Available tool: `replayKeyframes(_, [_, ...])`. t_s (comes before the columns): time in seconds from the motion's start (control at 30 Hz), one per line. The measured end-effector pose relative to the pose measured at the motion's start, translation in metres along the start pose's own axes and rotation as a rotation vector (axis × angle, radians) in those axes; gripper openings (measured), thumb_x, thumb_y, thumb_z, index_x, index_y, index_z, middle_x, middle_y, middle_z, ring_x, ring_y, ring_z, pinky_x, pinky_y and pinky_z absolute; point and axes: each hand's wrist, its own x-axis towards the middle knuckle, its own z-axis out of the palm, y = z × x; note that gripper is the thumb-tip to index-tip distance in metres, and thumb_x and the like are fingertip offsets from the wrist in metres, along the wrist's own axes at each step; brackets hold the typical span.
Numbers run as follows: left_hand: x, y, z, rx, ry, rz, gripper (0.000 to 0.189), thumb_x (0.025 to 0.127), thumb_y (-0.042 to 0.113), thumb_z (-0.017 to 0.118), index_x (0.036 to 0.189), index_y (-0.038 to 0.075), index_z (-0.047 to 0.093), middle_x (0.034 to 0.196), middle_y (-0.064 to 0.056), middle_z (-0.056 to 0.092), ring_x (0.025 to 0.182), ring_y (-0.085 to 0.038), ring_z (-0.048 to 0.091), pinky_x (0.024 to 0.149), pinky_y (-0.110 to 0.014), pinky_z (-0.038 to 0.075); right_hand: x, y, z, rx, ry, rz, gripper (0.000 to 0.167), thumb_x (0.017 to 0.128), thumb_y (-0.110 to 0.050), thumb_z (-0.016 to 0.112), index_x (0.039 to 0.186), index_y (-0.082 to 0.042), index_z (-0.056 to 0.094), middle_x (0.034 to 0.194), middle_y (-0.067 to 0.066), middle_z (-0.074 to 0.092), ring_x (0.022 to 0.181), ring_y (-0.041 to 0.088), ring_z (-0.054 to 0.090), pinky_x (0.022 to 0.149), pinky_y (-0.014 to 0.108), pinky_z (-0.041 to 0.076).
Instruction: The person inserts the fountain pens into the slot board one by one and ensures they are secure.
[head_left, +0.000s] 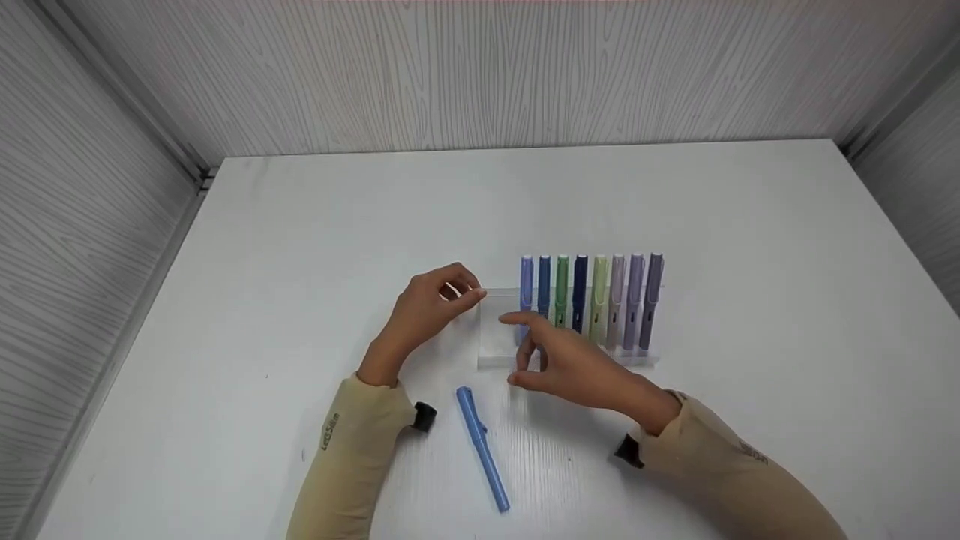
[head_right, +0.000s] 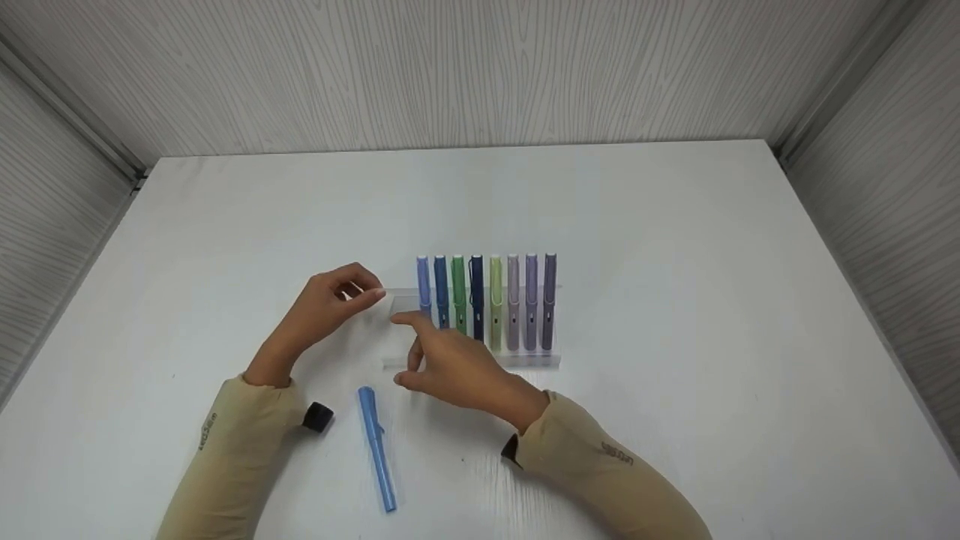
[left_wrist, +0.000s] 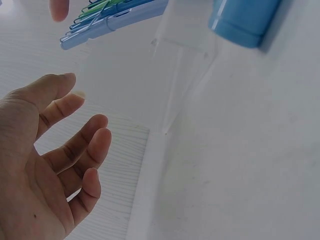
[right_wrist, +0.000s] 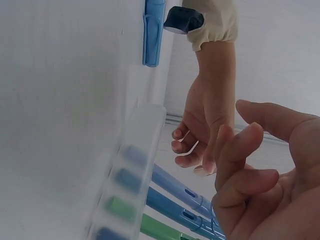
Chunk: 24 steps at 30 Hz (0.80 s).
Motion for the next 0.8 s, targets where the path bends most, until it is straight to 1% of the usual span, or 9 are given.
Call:
replayKeyframes(0.17, [-0.001, 0.0, 0.0, -0.006, 0.005, -0.006, 0.019, 0.091, 0.035, 0.066, 0.098, 0.017, 0.067, 0.095, -0.002, 0.07, 0.085, -0.018, 0.063, 0.071, -0.03, 0.05, 0.001, -0.001, 0.003, 0.035, -0.149, -0.009, 0.073, 0.086, -0.019, 0.073, 0.146, -0.015, 0.033, 0.091, -0.004, 0.061, 0.066, 0.01, 0.056, 0.062, 0.024, 0.047])
replayKeyframes(0.4, [0.0, -0.001, 0.001, -0.017, 0.008, -0.017, 0.019, 0.09, 0.035, 0.067, 0.098, 0.017, 0.067, 0.095, -0.002, 0.069, 0.085, -0.018, 0.063, 0.069, -0.029, 0.049, 0.004, -0.002, 0.01, 0.04, -0.291, 0.022, 0.076, 0.084, -0.022, 0.076, 0.147, -0.021, 0.032, 0.104, 0.003, 0.061, 0.071, 0.013, 0.058, 0.066, 0.029, 0.049])
replayKeyframes(0.6, [-0.001, 0.0, 0.0, -0.016, 0.013, -0.02, 0.017, 0.091, 0.035, 0.067, 0.097, 0.019, 0.067, 0.095, -0.002, 0.069, 0.086, -0.018, 0.063, 0.067, -0.029, 0.048, 0.008, -0.007, 0.014, 0.0, -0.359, 0.022, 0.078, 0.082, -0.023, 0.077, 0.147, -0.021, 0.033, 0.108, 0.003, 0.062, 0.072, 0.011, 0.057, 0.066, 0.027, 0.047])
replayKeyframes(0.8, [-0.001, 0.001, -0.001, -0.016, 0.008, -0.014, 0.018, 0.09, 0.036, 0.067, 0.097, 0.019, 0.067, 0.095, -0.001, 0.069, 0.086, -0.018, 0.064, 0.068, -0.029, 0.048, 0.012, -0.007, 0.018, -0.068, -0.401, 0.046, 0.078, 0.081, -0.023, 0.078, 0.146, -0.022, 0.035, 0.108, 0.002, 0.063, 0.075, 0.011, 0.055, 0.071, 0.028, 0.046])
